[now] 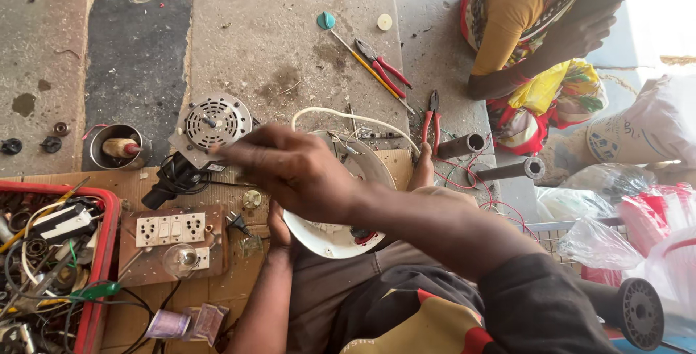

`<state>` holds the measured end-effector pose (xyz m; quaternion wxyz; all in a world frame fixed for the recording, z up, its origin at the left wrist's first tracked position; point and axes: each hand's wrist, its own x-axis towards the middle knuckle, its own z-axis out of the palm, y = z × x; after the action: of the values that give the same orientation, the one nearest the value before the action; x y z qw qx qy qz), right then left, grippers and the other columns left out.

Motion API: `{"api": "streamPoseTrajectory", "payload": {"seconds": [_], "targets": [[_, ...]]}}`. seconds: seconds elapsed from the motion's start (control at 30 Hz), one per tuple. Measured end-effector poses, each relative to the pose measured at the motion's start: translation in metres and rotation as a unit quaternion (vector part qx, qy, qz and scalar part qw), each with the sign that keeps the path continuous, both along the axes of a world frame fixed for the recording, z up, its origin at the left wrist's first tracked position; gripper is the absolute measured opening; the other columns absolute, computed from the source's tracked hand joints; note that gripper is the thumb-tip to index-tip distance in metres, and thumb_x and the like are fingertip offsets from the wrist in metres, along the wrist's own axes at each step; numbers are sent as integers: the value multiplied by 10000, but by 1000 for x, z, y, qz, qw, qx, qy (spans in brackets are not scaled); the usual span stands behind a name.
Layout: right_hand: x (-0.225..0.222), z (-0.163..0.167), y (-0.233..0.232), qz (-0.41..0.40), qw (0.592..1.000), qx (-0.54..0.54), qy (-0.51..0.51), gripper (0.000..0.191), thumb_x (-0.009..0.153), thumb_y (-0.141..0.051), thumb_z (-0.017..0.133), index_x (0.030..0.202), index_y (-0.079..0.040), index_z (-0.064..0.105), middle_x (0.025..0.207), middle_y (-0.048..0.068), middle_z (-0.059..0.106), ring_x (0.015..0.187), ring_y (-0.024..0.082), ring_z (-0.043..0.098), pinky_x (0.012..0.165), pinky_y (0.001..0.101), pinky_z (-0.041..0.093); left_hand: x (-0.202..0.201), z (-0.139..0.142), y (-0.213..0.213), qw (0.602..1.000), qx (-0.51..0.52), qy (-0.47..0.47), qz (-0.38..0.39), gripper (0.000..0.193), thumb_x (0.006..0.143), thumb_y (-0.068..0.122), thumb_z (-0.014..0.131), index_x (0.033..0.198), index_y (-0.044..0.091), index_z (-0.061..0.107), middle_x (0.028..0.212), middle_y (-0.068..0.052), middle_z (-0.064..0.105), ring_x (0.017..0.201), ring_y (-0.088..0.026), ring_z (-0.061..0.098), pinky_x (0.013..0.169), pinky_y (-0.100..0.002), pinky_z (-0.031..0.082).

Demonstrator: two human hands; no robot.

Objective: The person is repairing a ceiling fan motor. They use a screwdriver to tighten screws on the motor housing and pliers to strip and connect wires. The person adjusts the internal wiring and secures components within the white plastic housing.

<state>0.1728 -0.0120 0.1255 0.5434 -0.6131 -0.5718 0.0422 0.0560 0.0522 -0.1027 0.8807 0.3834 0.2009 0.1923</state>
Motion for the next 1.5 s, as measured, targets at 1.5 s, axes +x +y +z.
{"api": "streamPoseTrajectory", "payload": {"seconds": [1.5], "targets": [[16,3,4,69,997,-29,-23,408,1084,-101,729,1461,-205,613,1227,50,677,1050,120,697,894,271,668,4,2,-4,998,-56,-18,28,618,1100,451,407,1510,-10,370,1408,-172,458,1323,-305,458,1134,-455,366]]}}
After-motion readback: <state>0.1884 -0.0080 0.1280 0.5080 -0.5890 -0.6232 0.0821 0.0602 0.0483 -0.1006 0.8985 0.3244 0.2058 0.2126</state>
